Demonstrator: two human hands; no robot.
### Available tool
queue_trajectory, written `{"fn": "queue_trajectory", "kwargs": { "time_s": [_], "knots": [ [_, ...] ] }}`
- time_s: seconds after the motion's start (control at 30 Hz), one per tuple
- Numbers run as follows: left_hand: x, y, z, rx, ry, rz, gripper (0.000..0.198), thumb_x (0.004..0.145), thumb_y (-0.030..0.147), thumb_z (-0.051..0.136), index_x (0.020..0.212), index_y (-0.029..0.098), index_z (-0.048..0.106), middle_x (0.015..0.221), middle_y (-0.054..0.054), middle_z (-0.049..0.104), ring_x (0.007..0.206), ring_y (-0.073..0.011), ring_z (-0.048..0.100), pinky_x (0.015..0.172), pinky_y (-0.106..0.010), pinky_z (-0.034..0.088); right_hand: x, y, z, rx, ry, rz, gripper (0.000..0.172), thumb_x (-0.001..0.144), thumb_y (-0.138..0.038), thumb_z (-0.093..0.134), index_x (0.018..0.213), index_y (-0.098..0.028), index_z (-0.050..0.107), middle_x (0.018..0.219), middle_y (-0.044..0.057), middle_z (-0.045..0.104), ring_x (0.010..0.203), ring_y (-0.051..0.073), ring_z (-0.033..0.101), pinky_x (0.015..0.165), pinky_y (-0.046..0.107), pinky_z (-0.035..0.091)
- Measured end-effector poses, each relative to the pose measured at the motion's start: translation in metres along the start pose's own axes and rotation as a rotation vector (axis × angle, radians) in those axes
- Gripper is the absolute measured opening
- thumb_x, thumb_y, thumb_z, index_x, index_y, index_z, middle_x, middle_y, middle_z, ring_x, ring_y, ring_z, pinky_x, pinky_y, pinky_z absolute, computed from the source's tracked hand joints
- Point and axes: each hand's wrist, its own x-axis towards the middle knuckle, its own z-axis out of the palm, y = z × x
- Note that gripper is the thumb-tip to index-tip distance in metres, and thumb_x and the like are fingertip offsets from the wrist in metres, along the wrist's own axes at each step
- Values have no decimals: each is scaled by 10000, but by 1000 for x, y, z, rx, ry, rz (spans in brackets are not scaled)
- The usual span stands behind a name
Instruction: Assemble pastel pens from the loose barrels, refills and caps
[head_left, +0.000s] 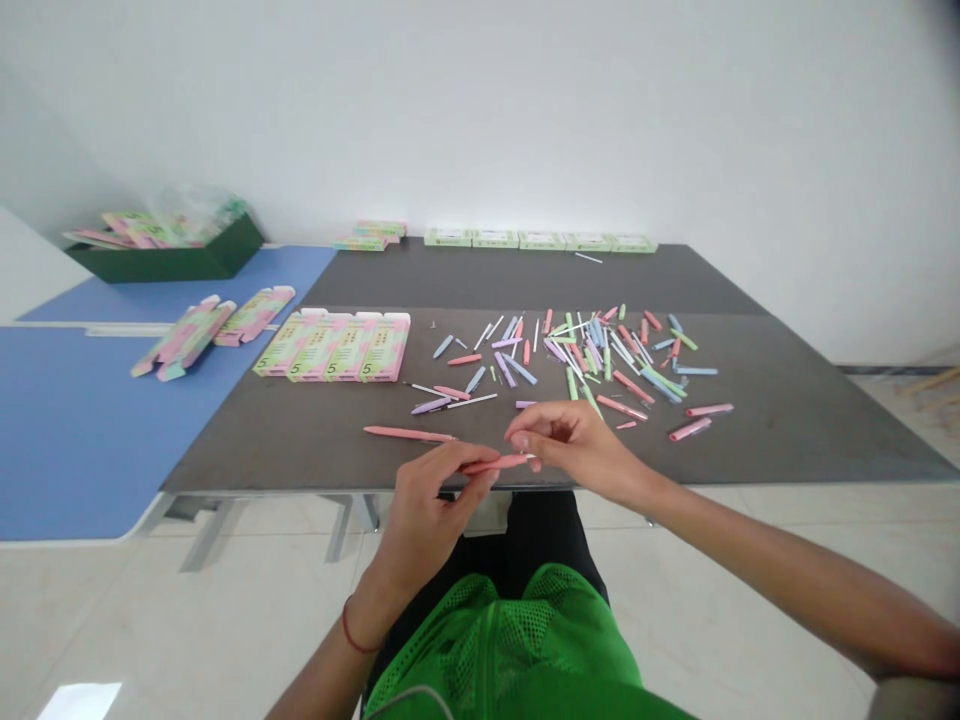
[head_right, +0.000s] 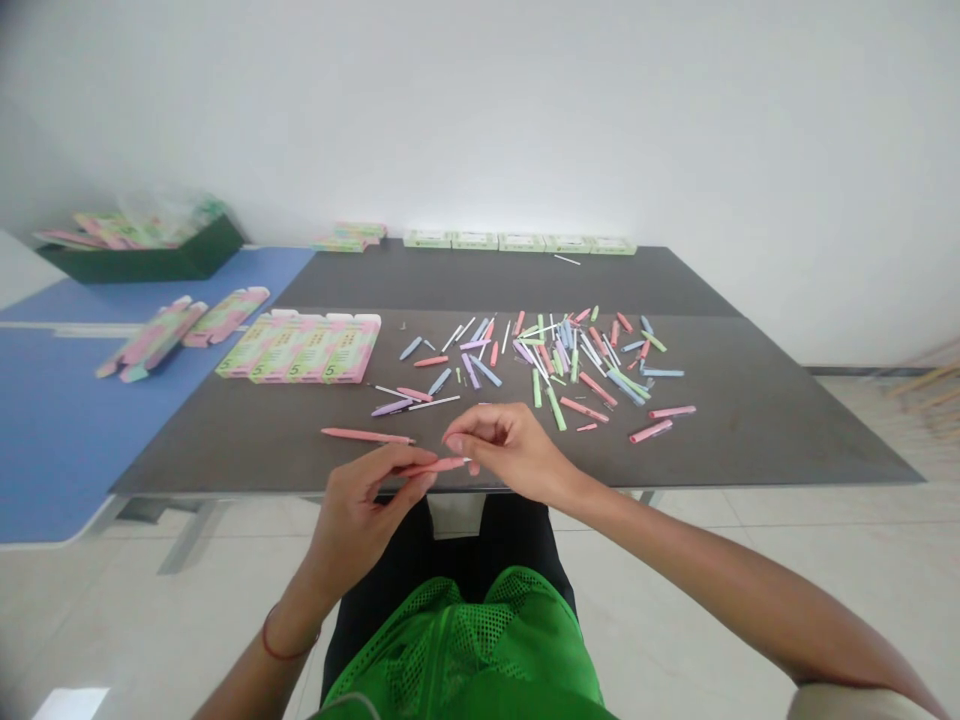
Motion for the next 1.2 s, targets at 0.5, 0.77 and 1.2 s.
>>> {"fn": "queue_trajectory", "kwargs": {
  "time_s": [0.5, 0.77, 1.2],
  "knots": [
    [-1, -2, 11, -278, -10, -159, 135, 922, 195, 744, 1044, 201, 801, 987, -15, 824, 838, -148, 777, 775, -208, 612, -3, 14, 27, 261, 98, 224, 418, 865, -590, 756, 915, -175, 737, 718, -10, 593, 559, 74, 422, 480, 202, 248],
    [4, -2, 2, -120, -108, -79, 121, 946, 208, 719, 1049, 196, 782, 927, -5, 810, 793, -140, 749, 710, -196, 575, 2, 20, 24, 258, 118, 253, 395, 819, -561, 788, 893, -177, 733, 751, -10, 572, 591, 89, 449, 473, 207, 217],
    [5, -12, 16, 593, -377, 129, 284, 1125, 278, 351, 1105, 187, 620, 1019, -61, 734, 848, -208, 718, 687, -294, 474, 4, 39, 23, 415, 282, 123, 475, 884, -652, 651, 882, -185, 739, 807, 35, 637, 705, 168, 557, 675, 304, 452]
  ]
}}
